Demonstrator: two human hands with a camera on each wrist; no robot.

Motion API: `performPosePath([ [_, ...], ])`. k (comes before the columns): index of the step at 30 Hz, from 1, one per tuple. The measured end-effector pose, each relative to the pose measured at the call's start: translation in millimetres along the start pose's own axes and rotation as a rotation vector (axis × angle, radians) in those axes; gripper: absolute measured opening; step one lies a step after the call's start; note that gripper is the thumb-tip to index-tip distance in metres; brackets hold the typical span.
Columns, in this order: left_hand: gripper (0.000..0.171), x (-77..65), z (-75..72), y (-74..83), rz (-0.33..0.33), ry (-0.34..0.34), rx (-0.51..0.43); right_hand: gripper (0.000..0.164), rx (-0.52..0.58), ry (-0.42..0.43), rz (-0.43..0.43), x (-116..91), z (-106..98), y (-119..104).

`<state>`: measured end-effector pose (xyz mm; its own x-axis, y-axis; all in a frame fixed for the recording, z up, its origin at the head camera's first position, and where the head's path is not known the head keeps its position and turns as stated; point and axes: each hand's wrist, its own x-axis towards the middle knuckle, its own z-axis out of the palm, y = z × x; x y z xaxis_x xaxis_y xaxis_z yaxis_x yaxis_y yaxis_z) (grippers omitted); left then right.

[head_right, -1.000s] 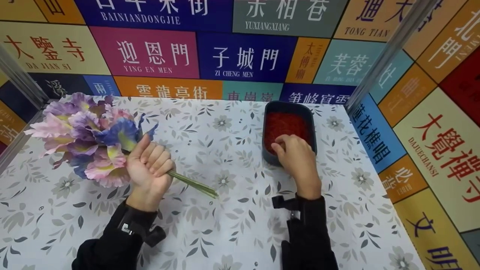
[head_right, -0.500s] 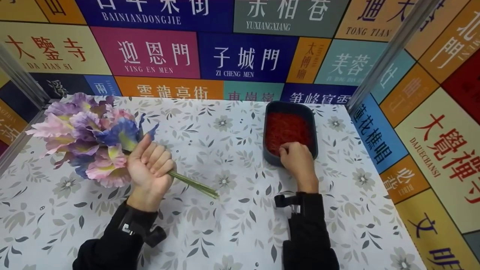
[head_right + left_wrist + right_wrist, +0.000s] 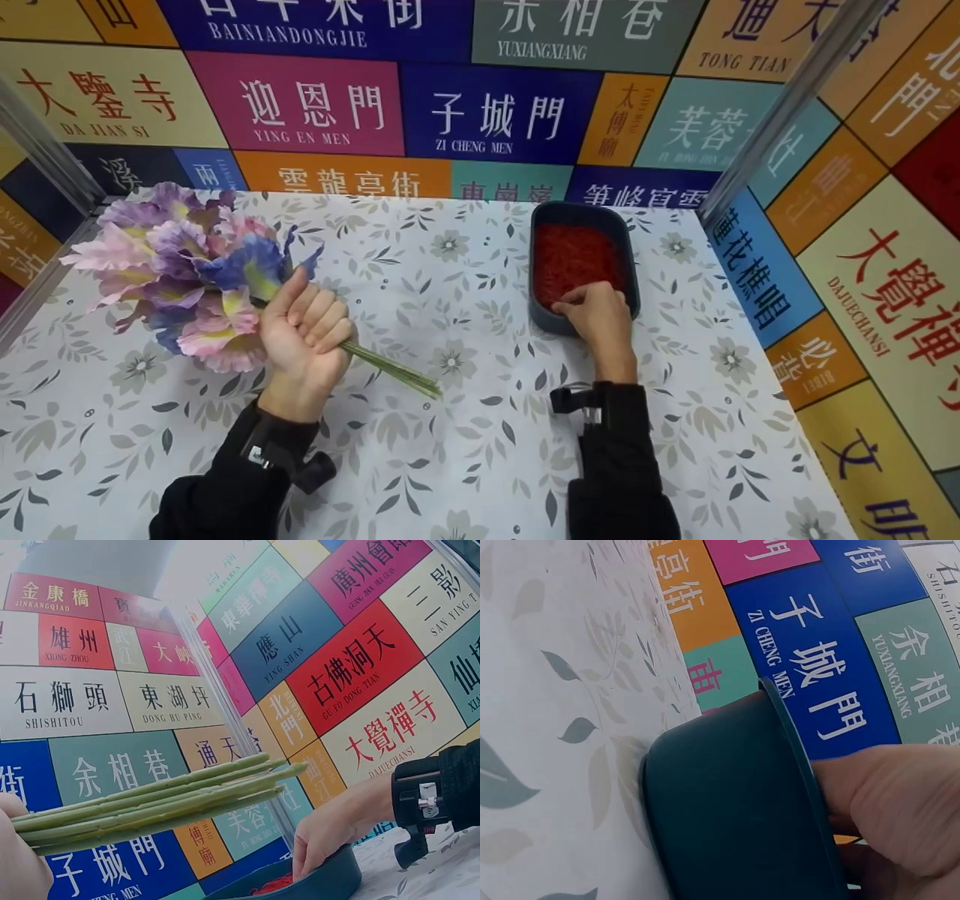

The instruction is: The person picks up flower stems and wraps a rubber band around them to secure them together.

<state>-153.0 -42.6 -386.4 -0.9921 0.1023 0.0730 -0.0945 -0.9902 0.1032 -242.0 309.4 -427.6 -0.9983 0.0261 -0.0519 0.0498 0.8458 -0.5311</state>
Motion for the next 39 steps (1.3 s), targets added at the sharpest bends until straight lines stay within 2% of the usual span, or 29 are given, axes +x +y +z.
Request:
performPosePath([
  [9,0.057,0.5,0.4,-0.6,0.009,0.010,0.008,0.019,-0.012,-0.016,0.044,0.9,1.2,0.0],
  [14,0.058,1.1,-0.8,-0.5,0.014,0.023,0.014,0.024,-0.026,-0.052,0.061,2.1,1.6,-0.6],
  [19,0.058,1.4,-1.5,-0.7,0.008,0.015,0.010,0.033,-0.022,-0.025,0.044,2.2,1.4,-1.5],
  [26,0.057,0.9,-0.8,-1.4,-0.003,0.003,0.015,0.026,-0.047,-0.010,0.068,1.4,2.1,-2.9],
  [31,0.057,0.8,-0.9,-1.4,0.001,0.016,0.018,0.024,-0.054,0.004,0.046,1.4,2.7,-2.7],
  [39,0.058,0.1,-0.2,-1.1,0.003,0.031,0.015,0.024,-0.063,-0.028,0.049,0.4,2.7,-2.6],
])
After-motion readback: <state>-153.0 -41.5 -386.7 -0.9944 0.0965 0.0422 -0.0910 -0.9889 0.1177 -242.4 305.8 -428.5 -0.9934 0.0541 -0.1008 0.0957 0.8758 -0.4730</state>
